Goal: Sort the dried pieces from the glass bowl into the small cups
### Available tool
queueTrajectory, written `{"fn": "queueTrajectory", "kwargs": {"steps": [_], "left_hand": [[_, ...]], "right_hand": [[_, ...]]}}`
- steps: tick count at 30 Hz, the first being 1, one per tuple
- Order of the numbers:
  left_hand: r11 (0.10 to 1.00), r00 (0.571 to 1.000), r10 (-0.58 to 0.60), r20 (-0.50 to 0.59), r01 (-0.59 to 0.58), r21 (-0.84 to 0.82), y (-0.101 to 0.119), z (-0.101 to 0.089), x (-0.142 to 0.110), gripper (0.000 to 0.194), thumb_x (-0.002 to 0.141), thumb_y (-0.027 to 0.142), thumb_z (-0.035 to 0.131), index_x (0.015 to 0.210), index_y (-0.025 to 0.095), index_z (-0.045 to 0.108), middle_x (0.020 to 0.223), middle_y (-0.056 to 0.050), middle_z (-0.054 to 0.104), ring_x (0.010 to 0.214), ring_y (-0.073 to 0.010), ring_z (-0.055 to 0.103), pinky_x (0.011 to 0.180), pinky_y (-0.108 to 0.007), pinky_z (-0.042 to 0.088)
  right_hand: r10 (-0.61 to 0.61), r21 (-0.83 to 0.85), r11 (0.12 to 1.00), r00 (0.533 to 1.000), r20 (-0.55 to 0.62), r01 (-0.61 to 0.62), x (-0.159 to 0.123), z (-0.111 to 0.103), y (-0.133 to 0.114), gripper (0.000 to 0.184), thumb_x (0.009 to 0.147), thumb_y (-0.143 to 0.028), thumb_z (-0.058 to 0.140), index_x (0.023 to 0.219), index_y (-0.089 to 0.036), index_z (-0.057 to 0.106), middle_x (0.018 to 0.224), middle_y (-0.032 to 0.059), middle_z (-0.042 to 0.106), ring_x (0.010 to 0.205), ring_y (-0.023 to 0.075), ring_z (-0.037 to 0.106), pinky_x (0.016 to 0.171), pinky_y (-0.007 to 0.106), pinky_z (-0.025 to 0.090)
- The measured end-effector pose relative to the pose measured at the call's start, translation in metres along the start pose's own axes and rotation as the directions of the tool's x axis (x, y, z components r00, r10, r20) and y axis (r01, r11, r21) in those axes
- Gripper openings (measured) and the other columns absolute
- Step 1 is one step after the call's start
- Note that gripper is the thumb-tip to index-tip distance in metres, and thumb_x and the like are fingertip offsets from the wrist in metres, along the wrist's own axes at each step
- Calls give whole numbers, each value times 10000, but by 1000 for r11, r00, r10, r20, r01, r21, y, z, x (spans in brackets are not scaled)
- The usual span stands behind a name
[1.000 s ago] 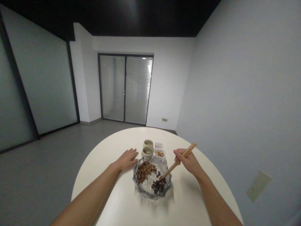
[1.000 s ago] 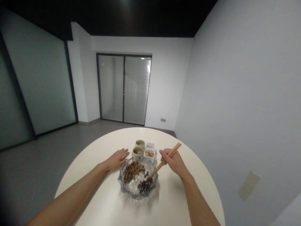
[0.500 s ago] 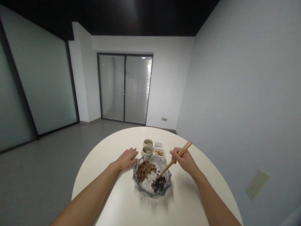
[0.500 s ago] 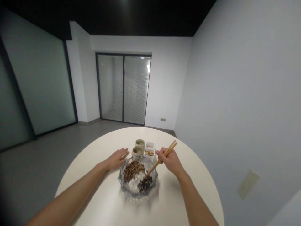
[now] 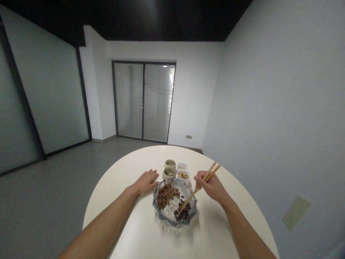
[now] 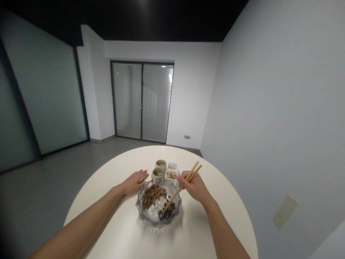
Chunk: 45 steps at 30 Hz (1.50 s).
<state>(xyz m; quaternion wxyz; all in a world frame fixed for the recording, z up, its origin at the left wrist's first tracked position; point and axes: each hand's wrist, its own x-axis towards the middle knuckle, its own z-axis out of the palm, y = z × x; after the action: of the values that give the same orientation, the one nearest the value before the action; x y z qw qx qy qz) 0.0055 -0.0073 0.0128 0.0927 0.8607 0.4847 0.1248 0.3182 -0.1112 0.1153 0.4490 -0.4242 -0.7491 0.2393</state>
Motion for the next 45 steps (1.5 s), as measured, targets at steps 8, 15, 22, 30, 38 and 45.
{"fn": "queueTrajectory", "kwargs": {"steps": [8, 15, 22, 30, 38, 45], "left_hand": [[1000, 1000, -12, 13, 12, -3, 1, -1, -4, 535, 952, 421, 441, 1438, 197, 449, 1576, -101, 318, 1474, -299, 227, 1192, -495, 197], [1000, 1000, -4, 6, 4, -3, -1, 2, -2, 539, 947, 424, 449, 1436, 197, 453, 1575, -99, 322, 1472, -304, 229, 1192, -496, 202], [1000, 1000, 6, -2, -6, 0, -2, 1, -2, 549, 949, 431, 436, 1437, 180, 454, 1571, -112, 325, 1469, -311, 235, 1191, -495, 209], [1000, 1000, -1, -7, 1, -13, -3, 2, -2, 541, 942, 444, 444, 1432, 213, 457, 1573, -87, 329, 1472, -299, 232, 1191, -497, 205], [1000, 1000, -3, -13, 3, -16, -6, 5, -1, 541, 939, 438, 457, 1430, 212, 459, 1571, -90, 332, 1469, -302, 240, 1190, -502, 208], [1000, 1000, -2, -14, 2, -19, -4, 4, -2, 542, 939, 436, 446, 1431, 209, 459, 1570, -93, 332, 1471, -301, 236, 1193, -502, 206]], "right_hand": [[16, -23, 1000, 993, -113, -19, 2, -10, 12, 504, 858, -588, 575, 550, -189, 590, 531, 29, 587, 536, 164, 550, 546, 273, 455], [31, -38, 999, 999, -18, -31, -1, -8, 14, 447, 836, -535, 634, 570, -179, 583, 532, 6, 555, 536, 143, 495, 526, 253, 401], [11, -46, 999, 1000, 4, -11, -2, -7, 7, 474, 865, -542, 608, 560, -180, 578, 525, 5, 545, 530, 143, 495, 516, 253, 402], [-33, -33, 999, 998, -49, 31, -1, -9, 10, 497, 881, -564, 588, 555, -189, 576, 540, 16, 562, 532, 151, 524, 527, 263, 430], [-6, -12, 1000, 990, -142, 4, 1, -7, 11, 509, 858, -602, 594, 546, -199, 569, 500, 8, 544, 488, 152, 531, 490, 263, 444], [39, -30, 999, 993, -108, -43, 1, -7, 10, 477, 840, -574, 612, 550, -197, 580, 509, 16, 576, 501, 157, 549, 499, 262, 455]]}}
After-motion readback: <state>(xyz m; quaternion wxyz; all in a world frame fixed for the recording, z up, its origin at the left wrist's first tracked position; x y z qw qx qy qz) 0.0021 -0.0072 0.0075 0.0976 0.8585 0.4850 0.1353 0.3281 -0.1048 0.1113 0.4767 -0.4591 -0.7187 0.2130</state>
